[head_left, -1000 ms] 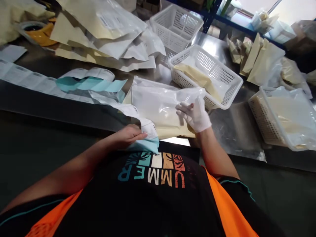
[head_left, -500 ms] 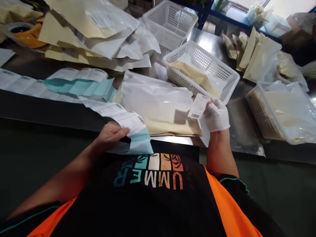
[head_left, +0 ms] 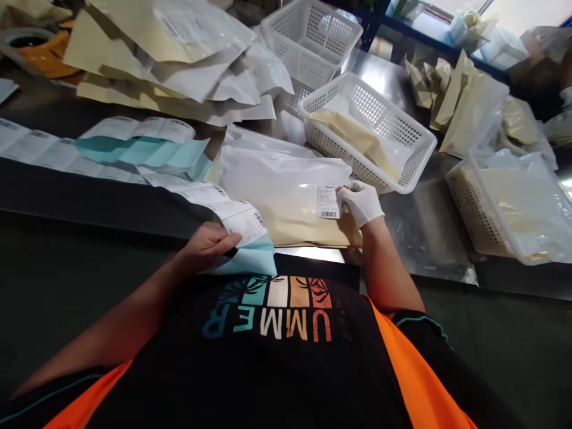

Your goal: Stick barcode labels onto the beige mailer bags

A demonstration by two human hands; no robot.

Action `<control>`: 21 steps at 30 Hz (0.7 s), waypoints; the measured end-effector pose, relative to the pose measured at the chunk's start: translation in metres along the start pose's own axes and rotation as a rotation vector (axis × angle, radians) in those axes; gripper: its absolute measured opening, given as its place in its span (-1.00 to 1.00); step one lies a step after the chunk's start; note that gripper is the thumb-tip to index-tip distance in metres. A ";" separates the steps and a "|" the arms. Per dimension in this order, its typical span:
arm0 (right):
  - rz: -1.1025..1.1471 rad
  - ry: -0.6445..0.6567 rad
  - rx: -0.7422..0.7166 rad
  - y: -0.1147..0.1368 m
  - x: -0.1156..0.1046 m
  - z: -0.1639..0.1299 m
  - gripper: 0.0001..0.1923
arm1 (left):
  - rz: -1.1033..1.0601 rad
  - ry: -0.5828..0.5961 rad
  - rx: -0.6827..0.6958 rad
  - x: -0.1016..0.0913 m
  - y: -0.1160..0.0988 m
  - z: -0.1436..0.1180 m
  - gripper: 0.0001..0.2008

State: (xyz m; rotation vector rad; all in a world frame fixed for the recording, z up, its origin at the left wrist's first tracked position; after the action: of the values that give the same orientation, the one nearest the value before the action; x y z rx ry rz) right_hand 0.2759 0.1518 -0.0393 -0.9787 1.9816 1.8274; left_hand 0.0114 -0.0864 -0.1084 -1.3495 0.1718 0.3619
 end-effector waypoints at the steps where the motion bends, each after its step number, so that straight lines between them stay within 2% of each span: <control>1: -0.006 -0.001 0.002 -0.001 -0.001 0.001 -0.72 | -0.031 0.004 0.009 0.000 -0.003 0.001 -0.46; 16: -0.251 -0.040 0.050 -0.008 0.001 0.010 -0.70 | -0.065 0.020 0.021 0.002 -0.009 0.004 -0.49; 21: -0.326 -0.053 0.007 -0.011 0.001 0.014 -0.73 | -0.074 0.019 0.022 0.003 -0.011 0.004 -0.49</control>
State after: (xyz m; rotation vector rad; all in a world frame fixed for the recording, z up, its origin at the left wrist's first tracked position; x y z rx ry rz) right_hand 0.2790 0.1652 -0.0504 -1.1604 1.6802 1.6473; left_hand 0.0173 -0.0836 -0.0985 -1.3342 0.1411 0.2843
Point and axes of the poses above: each hand's wrist, its own z-axis towards the middle knuckle, its own x-axis out of the palm, y = z × x, the point moved 8 cm from there along z, towards the middle knuckle, and after that the axes turned 9 degrees about -z, right-handed, at the moved point
